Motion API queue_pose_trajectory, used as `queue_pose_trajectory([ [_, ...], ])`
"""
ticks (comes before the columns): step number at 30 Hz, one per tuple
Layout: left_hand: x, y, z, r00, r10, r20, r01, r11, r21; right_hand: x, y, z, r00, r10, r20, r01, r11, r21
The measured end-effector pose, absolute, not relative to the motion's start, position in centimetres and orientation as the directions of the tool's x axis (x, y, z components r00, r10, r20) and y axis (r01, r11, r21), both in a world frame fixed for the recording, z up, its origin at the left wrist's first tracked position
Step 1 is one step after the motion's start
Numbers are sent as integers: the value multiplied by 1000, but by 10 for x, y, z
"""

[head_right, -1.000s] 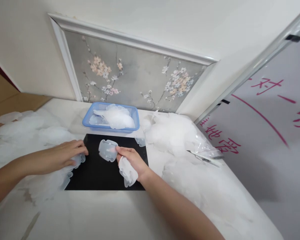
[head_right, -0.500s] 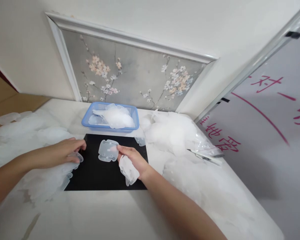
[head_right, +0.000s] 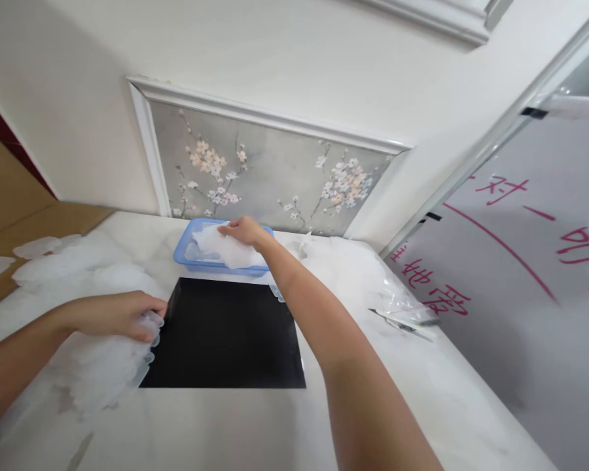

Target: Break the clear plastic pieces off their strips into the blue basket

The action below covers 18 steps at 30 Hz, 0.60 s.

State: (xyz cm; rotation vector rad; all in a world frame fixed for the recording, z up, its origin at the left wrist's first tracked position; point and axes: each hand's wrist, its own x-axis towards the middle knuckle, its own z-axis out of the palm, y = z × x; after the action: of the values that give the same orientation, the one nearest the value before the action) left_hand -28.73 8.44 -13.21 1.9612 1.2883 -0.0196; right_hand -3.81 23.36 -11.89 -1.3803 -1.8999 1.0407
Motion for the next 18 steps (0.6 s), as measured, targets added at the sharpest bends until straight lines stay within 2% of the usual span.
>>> queue_pose_trajectory([
  [3, -287, 83, -131, 488, 800, -350, 732, -157, 663, -45, 250, -118, -274, 959, 66, 591, 222, -775],
  [6, -280, 82, -139, 361, 907, -217, 594, -44, 803, -38, 233, -121, -237, 953, 189, 617, 298, -728],
  [9, -264, 81, -156, 258, 954, -150, 403, 35, 915, -26, 190, -137, -299, 923, 242, 569, 376, -731],
  [10, -257, 80, -162, 238, 959, -152, 329, 68, 942, -23, 172, -146, -366, 905, 217, 482, 384, -787],
  [11, -249, 78, -168, 216, 963, -159, 247, 104, 963, -22, 153, -157, -433, 888, 155, 352, 326, -877],
  [13, -236, 74, -176, 184, 966, -180, 121, 160, 980, -21, 120, -183, -535, 845, -2, 135, 83, -987],
  [16, -222, 69, -182, 225, 952, -210, 88, 194, 977, -22, 87, -215, -540, 836, -100, -22, -133, -991],
  [18, -220, 68, -184, 265, 940, -215, 93, 197, 976, -21, 79, -225, -489, 865, -112, -76, -170, -983],
])
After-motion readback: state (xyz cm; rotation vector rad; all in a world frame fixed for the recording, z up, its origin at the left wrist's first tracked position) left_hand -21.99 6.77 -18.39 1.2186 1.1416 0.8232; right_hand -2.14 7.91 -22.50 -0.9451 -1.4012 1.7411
